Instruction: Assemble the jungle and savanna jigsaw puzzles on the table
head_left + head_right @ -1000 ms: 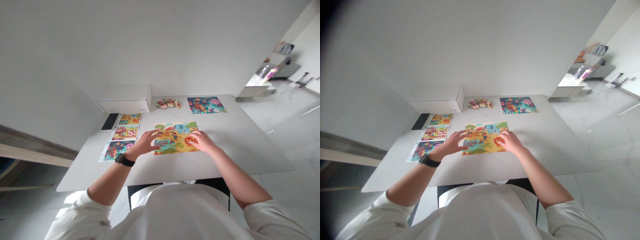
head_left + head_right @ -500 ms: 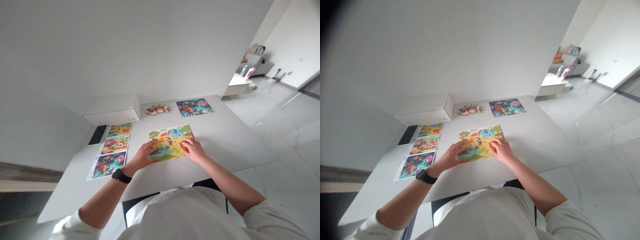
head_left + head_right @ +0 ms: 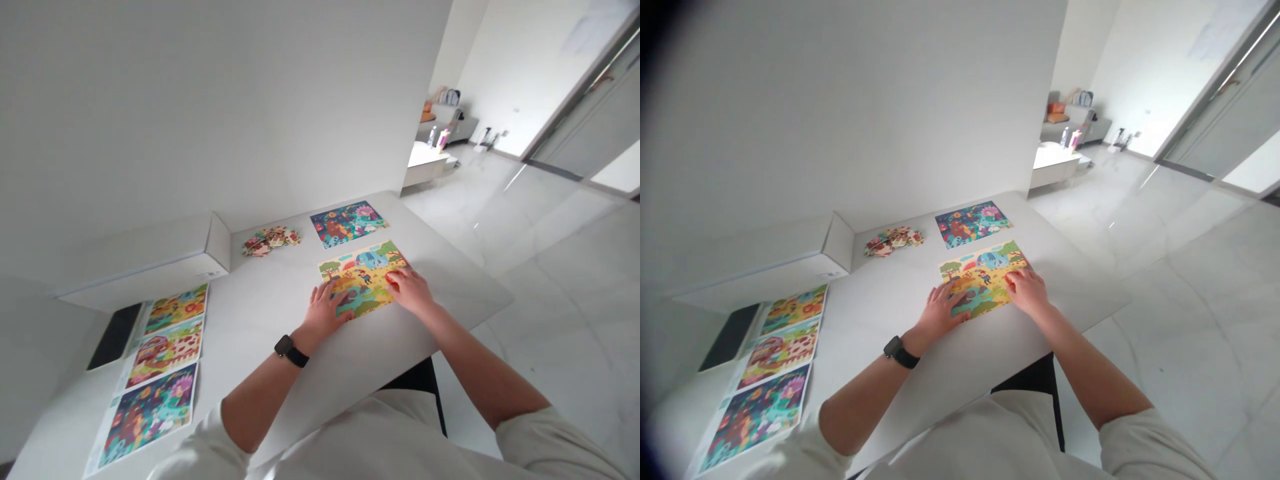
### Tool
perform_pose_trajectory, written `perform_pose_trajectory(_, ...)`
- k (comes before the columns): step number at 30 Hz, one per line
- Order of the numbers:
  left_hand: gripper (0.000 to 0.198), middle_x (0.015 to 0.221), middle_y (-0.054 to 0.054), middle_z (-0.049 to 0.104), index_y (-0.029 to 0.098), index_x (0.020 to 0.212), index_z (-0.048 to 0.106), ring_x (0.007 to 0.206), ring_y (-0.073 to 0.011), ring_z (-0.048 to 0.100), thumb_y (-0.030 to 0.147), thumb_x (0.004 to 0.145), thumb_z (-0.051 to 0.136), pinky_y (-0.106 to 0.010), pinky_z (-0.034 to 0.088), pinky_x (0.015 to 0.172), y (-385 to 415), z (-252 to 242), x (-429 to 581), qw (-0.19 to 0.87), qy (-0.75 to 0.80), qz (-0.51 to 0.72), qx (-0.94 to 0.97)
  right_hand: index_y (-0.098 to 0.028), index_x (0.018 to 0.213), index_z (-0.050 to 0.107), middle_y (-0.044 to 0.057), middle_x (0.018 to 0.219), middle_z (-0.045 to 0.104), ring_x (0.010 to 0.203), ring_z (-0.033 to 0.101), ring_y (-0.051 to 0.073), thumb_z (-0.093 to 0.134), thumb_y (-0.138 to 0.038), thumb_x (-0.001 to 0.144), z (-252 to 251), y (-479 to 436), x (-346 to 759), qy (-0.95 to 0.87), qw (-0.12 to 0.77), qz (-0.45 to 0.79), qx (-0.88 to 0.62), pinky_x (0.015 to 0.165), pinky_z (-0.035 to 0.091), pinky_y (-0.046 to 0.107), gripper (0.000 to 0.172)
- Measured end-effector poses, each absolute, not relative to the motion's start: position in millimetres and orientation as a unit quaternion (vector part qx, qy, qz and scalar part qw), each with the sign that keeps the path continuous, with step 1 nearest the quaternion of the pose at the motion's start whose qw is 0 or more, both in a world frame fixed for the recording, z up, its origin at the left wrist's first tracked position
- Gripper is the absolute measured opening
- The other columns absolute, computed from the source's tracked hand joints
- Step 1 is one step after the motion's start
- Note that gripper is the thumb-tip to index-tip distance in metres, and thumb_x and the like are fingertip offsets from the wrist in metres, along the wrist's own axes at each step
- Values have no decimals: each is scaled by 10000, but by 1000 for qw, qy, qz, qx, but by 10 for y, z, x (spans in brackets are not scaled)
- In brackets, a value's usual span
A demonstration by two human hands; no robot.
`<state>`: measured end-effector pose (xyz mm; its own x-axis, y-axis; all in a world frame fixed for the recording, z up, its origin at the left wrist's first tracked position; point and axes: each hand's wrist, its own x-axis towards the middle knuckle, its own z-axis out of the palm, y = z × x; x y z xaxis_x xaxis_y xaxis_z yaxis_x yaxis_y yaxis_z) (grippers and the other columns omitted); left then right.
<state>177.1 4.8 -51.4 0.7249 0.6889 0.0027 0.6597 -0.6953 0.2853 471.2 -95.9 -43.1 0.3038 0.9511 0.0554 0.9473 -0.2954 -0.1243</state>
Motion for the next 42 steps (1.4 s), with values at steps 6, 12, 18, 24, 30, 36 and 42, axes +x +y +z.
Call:
perform_pose_trajectory(6, 655, 1760, -118, 433, 374, 1570, 640, 1635, -421, 364, 627, 972, 730, -682, 271, 1356, 243, -531, 2184, 138, 359, 64, 921, -289, 1369, 758, 129, 1483, 689, 1350, 628, 334, 674, -415, 1028, -481, -730, 5105, -599, 81, 4, -797, 1164, 517, 494, 373)
perform_pose_trajectory(12, 645, 1740, -109, 470, 396, 1563, 640, 1623, -444, 364, 634, 968, 718, -736, 277, 1332, 436, -697, 2261, 137, 362, 105, 916, -282, 1386, 751, 131, 1526, 665, 1384, 620, 353, 670, -422, 1033, -522, -515, 5242, -604, 100, 15, -791, 1177, 512, 520, 388)
perform_pose_trajectory(18, 642, 1728, -91, 486, 407, 1563, 629, 1631, -428, 357, 667, 978, 683, -721, 278, 1338, 569, -755, 2291, 135, 361, 110, 916, -276, 1407, 744, 130, 1536, 662, 1440, 586, 363, 654, -420, 1042, -567, -375, 5302, -611, 102, 12, -785, 1216, 477, 528, 402)
perform_pose_trajectory(24, 643, 1751, -111, 455, 375, 1551, 648, 1635, -438, 354, 671, 981, 681, -741, 271, 1332, 728, -747, 2343, 141, 360, 104, 916, -265, 1431, 731, 140, 1577, 640, 1461, 577, 371, 639, -409, 1046, -595, -240, 5359, -612, 102, 8, -785, 1218, 479, 559, 421)
perform_pose_trajectory(30, 651, 1750, -112, 457, 378, 1555, 642, 1635, -438, 356, 664, 972, 698, -736, 261, 1337, 772, -759, 2434, 146, 366, 110, 913, -284, 1414, 737, 121, 1577, 646, 1441, 602, 343, 647, -402, 1037, -639, -140, 5452, -614, 112, 3, -781, 1227, 483, 530, 405)
perform_pose_trajectory(36, 649, 1761, -88, 443, 393, 1606, 577, 1642, -408, 355, 610, 1004, 683, -722, 257, 1345, 719, -719, 2352, 150, 358, 115, 915, -263, 1398, 743, 155, 1513, 674, 1392, 628, 364, 654, -368, 1006, -595, -152, 5416, -616, 143, -5, -775, 1204, 499, 566, 415)
perform_pose_trajectory(42, 558, 1723, -124, 498, 297, 1592, 588, 1616, -354, 426, 484, 1067, 613, -633, 292, 1363, 750, -689, 1664, 140, 358, 135, 913, -237, 1373, 754, 154, 1379, 721, 1335, 648, 340, 574, -335, 1026, -558, -206, 4990, -690, 225, -7, -688, 1194, 516, 543, 403)
